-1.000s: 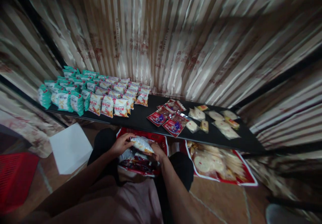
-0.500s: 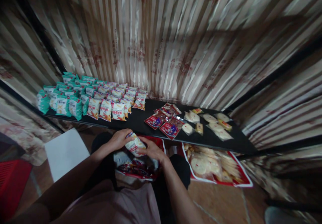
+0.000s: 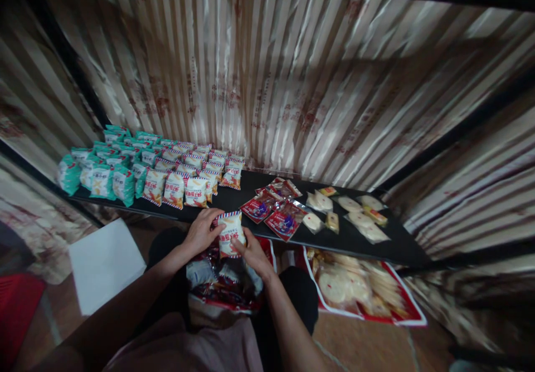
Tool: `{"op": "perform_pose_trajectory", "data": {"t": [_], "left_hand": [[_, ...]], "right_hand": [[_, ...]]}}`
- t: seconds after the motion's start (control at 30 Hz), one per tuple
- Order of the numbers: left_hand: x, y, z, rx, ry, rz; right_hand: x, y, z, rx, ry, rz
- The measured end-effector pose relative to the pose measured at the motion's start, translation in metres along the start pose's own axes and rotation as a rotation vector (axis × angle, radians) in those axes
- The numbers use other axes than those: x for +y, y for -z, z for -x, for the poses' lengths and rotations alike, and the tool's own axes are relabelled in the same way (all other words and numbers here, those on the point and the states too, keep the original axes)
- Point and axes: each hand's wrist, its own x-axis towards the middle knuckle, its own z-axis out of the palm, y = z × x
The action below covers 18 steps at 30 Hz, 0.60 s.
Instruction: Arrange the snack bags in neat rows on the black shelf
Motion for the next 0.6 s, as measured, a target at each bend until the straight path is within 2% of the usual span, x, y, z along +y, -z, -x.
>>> {"op": "perform_pose_trajectory", "data": {"t": [0.13,0.3,0.47,0.6], "left_hand": [[-0.003,-0.017,0.003,0.151,0.151,0.102],[-0.004,-0.034,0.001,0.086,0.297,0.344],[-0.006,-0.047,-0.011,0.081,0.398,0.363],[-0.013,-0.052,-0.031,0.116,0.429,0.326]], "right_hand": [[0.004,0.002,-0.011,0.04,-0.015,-0.157],[-0.004,-0.001,-0.026,0.079,-0.01,-0.212],[-0.008,-0.001,-0.049,0.115,0.059,-0.104],[-0.008,0.005,-0.072,0.196,0.069,0.118]]}}
